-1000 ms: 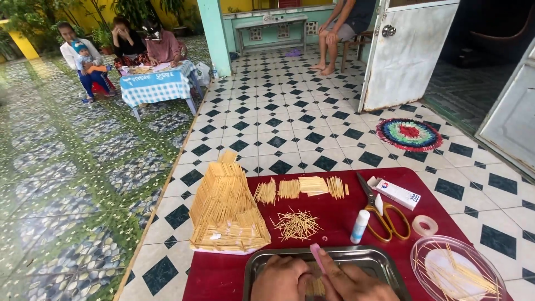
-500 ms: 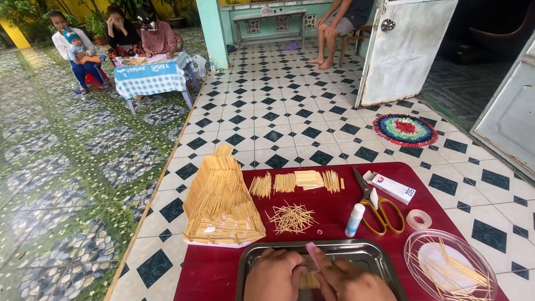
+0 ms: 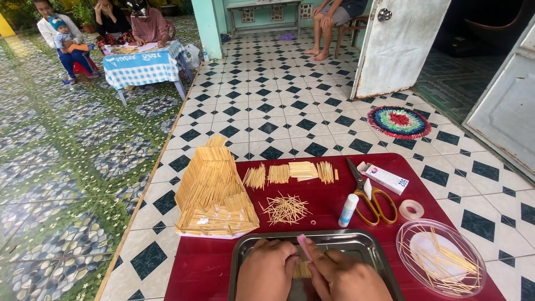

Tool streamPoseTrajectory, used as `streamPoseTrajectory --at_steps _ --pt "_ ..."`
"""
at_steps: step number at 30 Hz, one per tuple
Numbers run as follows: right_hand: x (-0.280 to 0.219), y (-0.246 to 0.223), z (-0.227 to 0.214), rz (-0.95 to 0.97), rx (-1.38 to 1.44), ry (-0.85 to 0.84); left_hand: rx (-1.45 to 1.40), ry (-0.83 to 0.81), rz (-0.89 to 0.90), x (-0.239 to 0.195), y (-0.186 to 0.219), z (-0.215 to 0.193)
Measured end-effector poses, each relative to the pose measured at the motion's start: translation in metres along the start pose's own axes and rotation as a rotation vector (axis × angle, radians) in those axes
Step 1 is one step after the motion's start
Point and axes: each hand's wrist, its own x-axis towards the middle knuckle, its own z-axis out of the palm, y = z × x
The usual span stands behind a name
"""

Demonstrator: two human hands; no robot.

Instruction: The person is constructing a flat panel by gluing toothpicks together side-by-side on a metal tray as part of an art project.

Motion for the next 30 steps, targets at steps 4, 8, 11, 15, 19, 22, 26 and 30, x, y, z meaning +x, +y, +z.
streamPoseTrajectory --at_steps 4,8,11,15,19,22,26,30 --pt "0.000 -0.012 -0.019 -0.064 0.003 0.320 0.008 0.033 0.014 0.001 0.001 -0.002" --pt "0.002 -0.014 -0.020 -0.078 0.008 0.341 -0.027 0.043 -0.021 0.003 0.018 -0.022" --pt "0.004 -0.013 -0.018 -0.067 0.002 0.390 -0.008 0.019 -0.067 0.007 0.018 -0.021" --pt "0.006 -0.007 -0.013 -0.057 0.015 0.379 -0.031 0.039 -0.031 0.009 0.010 -0.010" --pt "0.006 -0.006 -0.013 -0.048 0.006 0.263 -0.007 0.015 -0.072 0.009 0.009 -0.009" --pt "0.007 -0.010 -0.017 -0.071 -0.052 0.344 -0.012 0.030 -0.066 0.008 0.011 -0.011" --pt "0.006 -0.006 -0.013 -0.033 0.013 0.255 -0.002 0.003 -0.094 0.008 0.012 -0.011" --pt "0.004 -0.011 -0.020 -0.068 -0.017 0.374 0.000 0.036 -0.052 0.005 0.013 -0.013"
